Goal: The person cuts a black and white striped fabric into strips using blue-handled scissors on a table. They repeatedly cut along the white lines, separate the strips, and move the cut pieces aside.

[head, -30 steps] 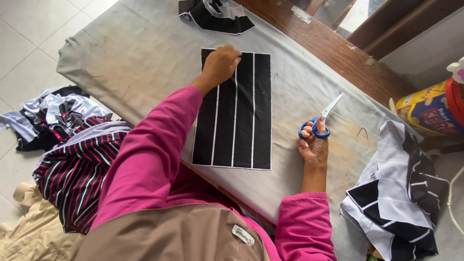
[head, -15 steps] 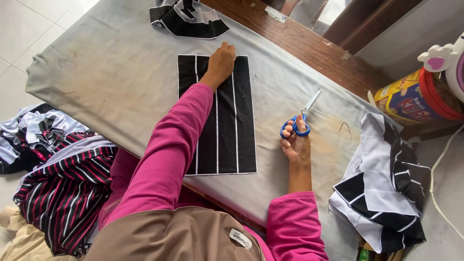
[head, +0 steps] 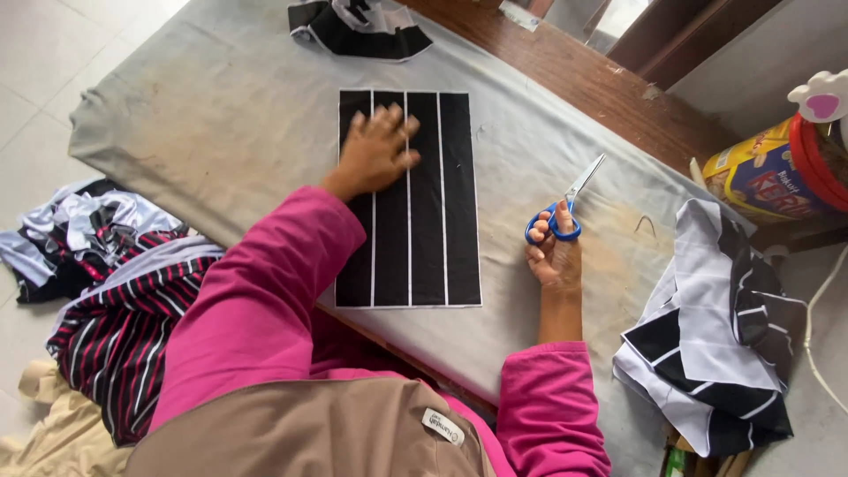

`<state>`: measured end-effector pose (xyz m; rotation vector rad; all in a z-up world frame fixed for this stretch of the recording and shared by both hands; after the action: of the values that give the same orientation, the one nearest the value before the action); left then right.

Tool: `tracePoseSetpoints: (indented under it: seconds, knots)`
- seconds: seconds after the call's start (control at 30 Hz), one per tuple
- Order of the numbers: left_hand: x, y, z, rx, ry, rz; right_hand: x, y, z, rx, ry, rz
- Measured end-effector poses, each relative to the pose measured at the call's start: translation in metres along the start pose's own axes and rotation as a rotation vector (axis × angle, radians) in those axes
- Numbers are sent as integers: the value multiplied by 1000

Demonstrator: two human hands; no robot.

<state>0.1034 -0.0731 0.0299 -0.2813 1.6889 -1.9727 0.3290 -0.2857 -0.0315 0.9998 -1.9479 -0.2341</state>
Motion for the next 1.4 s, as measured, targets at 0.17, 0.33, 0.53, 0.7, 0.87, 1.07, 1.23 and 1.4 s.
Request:
tracePoseSetpoints:
  seconds: [0.17, 0.33, 0.53, 0.7, 0.87, 1.07, 1.23, 1.4]
  knots:
    - [23, 2, -92, -54, -405, -11, 8, -3, 4, -23, 27, 76]
    - [4, -4, -16, -99, -302, 30, 3, -5, 4, -17, 26, 82]
    - [2, 71, 137, 54, 21, 75, 4, -6, 2, -19, 3, 52]
    - [94, 52, 294, 794, 874, -539, 9, -4, 1, -12, 10, 70]
    - [75, -7, 203, 597, 613, 251, 2, -5, 0, 44, -30, 16]
    - [102, 16, 119, 126, 99, 74, 30, 19, 30, 237, 41, -172]
    - [115, 5, 117, 175, 41, 77, 109, 31, 107, 350, 229, -362]
    - [125, 4, 114, 245, -71, 24, 207, -22, 161, 603, 448, -202]
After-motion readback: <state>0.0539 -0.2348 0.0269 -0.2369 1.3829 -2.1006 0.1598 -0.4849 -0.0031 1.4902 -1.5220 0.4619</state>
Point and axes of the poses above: each hand's wrist, its own x-axis away from the middle knuckle, its own y-axis out of the palm, z = x × y, the point moved 10 cm from there along -x, towards the middle knuckle, and after that the axes turned 11 degrees about y, right-handed, at the moved point
